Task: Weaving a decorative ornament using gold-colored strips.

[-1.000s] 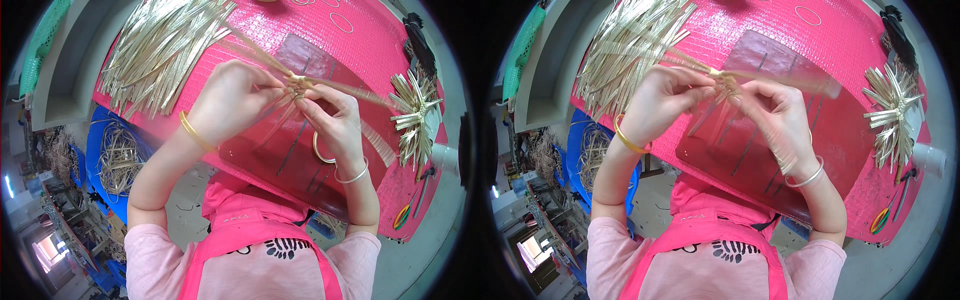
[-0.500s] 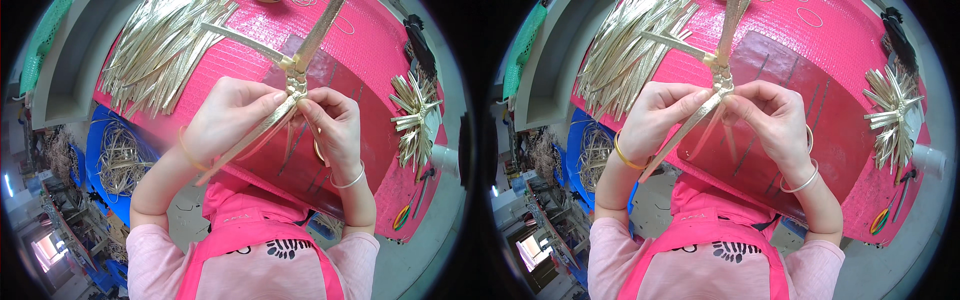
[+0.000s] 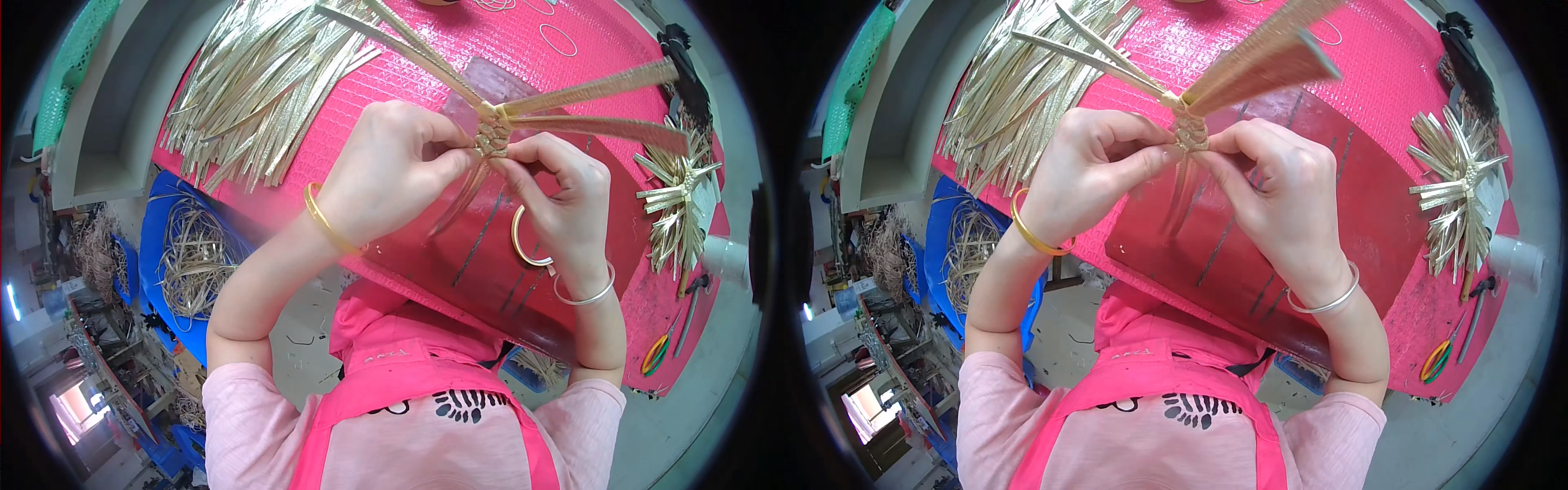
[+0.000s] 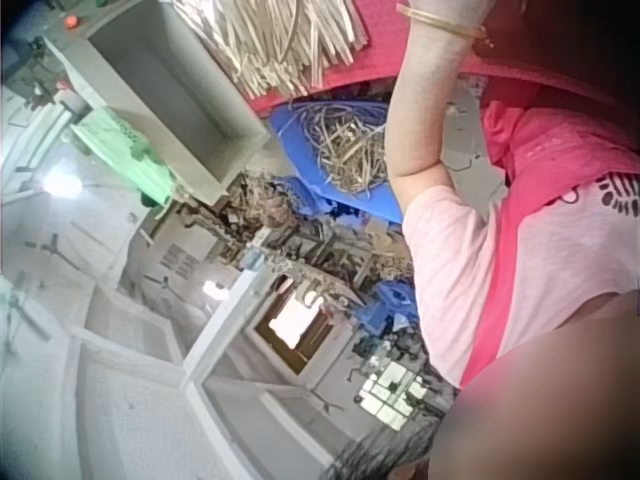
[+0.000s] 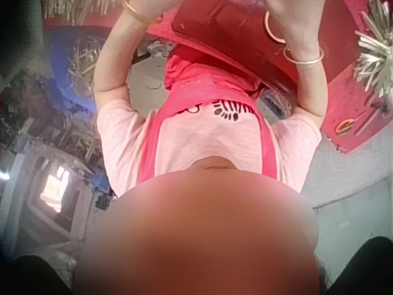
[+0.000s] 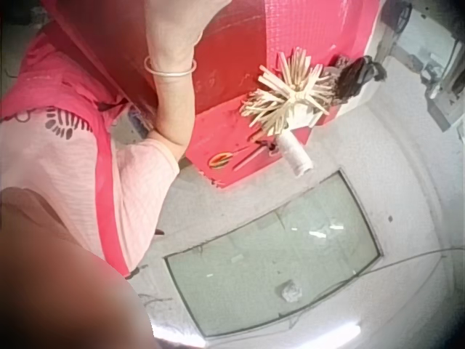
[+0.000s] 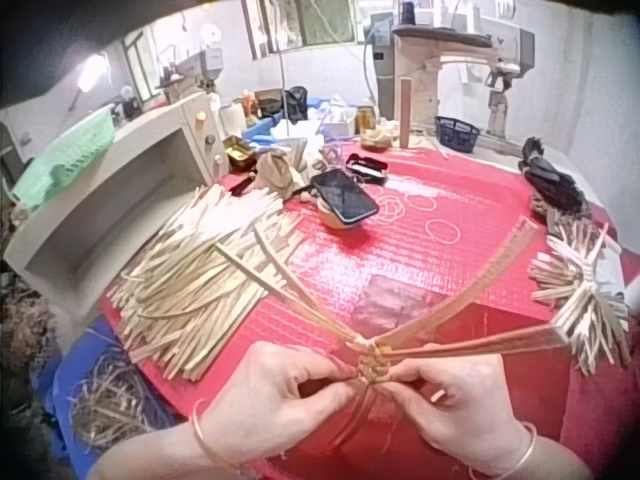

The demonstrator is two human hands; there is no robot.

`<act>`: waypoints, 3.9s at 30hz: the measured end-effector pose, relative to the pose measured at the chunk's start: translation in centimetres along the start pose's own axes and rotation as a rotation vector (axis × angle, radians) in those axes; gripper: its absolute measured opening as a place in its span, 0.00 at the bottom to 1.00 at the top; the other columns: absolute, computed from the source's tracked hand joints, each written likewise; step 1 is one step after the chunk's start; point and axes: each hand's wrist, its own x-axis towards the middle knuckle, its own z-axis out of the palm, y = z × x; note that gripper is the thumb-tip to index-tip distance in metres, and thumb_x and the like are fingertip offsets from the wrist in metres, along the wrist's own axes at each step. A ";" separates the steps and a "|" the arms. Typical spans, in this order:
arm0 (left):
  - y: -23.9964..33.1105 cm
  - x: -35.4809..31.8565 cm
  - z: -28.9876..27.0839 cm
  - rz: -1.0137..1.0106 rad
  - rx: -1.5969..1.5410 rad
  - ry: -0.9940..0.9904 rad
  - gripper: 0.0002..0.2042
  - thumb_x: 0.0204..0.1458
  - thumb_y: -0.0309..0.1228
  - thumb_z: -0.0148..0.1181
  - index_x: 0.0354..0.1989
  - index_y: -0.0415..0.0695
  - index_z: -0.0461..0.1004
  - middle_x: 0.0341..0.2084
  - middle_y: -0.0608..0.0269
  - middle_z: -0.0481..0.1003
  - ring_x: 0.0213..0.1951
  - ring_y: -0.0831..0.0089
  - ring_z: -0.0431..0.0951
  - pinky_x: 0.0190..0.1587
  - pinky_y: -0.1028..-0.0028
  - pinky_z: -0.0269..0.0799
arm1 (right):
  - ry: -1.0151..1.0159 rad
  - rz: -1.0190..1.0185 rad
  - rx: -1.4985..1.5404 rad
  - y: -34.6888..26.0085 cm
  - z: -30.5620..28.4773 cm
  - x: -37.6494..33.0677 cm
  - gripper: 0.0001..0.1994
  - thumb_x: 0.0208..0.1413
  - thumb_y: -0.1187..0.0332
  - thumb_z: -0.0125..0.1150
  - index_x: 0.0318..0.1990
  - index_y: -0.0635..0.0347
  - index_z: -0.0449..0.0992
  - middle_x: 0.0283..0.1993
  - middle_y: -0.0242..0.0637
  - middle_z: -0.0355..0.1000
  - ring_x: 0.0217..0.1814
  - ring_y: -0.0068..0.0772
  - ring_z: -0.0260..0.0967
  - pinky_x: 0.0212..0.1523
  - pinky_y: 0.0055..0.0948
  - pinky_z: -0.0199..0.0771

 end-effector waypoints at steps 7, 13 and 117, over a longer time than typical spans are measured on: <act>-0.1 1.0 0.9 -0.334 -0.836 -0.068 0.07 0.41 0.24 0.52 0.24 0.31 0.69 0.14 0.63 0.69 0.12 0.80 0.66 0.15 0.85 0.60 | 0.188 -0.060 -0.041 0.1 1.3 -0.5 0.04 0.41 0.78 0.54 0.28 0.66 0.70 0.22 0.38 0.67 0.21 0.29 0.66 0.21 0.23 0.64; -0.5 0.3 4.1 -0.001 -0.688 0.267 0.05 0.42 0.22 0.53 0.27 0.34 0.70 0.17 0.63 0.71 0.15 0.82 0.69 0.16 0.85 0.64 | 0.068 0.423 0.601 0.5 0.9 -1.3 0.09 0.46 0.74 0.54 0.36 0.68 0.69 0.25 0.33 0.69 0.25 0.16 0.65 0.23 0.14 0.65; -2.7 -3.1 8.6 -0.206 -0.921 0.245 0.11 0.50 0.25 0.45 0.39 0.32 0.66 0.18 0.65 0.68 0.16 0.83 0.67 0.16 0.87 0.59 | 0.349 0.605 0.825 1.6 4.6 -5.7 0.05 0.43 0.76 0.57 0.28 0.67 0.68 0.22 0.30 0.66 0.24 0.13 0.59 0.24 0.12 0.59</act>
